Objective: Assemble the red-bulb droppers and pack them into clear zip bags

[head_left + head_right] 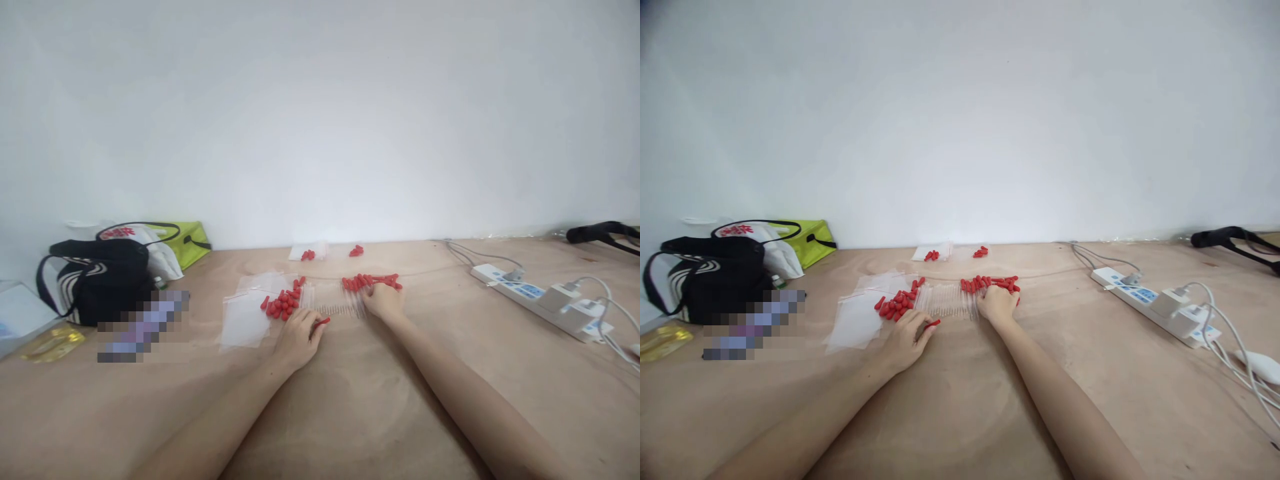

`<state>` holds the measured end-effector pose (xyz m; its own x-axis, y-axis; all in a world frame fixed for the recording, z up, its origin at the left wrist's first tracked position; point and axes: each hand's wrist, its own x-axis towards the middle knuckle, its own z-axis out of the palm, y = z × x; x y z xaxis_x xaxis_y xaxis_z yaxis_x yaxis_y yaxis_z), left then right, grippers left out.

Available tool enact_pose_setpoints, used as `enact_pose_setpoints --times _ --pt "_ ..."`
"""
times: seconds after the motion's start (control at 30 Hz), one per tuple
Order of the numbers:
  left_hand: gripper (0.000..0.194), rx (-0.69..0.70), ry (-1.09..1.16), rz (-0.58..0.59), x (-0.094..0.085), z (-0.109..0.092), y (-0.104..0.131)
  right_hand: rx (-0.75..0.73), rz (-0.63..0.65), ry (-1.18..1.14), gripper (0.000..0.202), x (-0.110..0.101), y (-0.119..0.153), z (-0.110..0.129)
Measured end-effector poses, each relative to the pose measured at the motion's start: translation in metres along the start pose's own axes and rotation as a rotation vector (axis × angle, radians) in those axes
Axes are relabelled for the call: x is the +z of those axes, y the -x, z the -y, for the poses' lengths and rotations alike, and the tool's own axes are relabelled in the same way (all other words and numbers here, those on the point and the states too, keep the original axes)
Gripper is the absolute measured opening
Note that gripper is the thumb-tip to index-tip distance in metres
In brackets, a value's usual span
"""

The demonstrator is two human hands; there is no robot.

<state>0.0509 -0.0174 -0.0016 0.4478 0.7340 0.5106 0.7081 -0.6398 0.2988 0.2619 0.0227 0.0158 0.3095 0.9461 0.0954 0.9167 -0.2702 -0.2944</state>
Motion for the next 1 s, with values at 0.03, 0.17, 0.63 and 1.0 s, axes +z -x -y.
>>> enact_pose_setpoints --times 0.03,0.17,0.63,1.0 --pt "0.005 -0.001 0.000 -0.001 0.0004 0.0005 0.0001 -0.005 0.000 -0.002 0.028 -0.0004 0.0004 -0.0010" --pt "0.006 -0.011 -0.010 0.015 0.0011 0.0012 -0.0002 -0.033 -0.008 -0.014 0.026 -0.0027 0.0017 -0.0048" --pt "0.007 -0.006 0.005 0.021 -0.0011 -0.0007 0.0000 -0.030 -0.027 0.094 0.024 -0.0030 0.0023 0.0009" --pt "0.008 -0.029 0.030 0.031 -0.0003 -0.0002 -0.0001 -0.023 -0.037 0.070 0.025 -0.0101 0.0060 -0.0057"
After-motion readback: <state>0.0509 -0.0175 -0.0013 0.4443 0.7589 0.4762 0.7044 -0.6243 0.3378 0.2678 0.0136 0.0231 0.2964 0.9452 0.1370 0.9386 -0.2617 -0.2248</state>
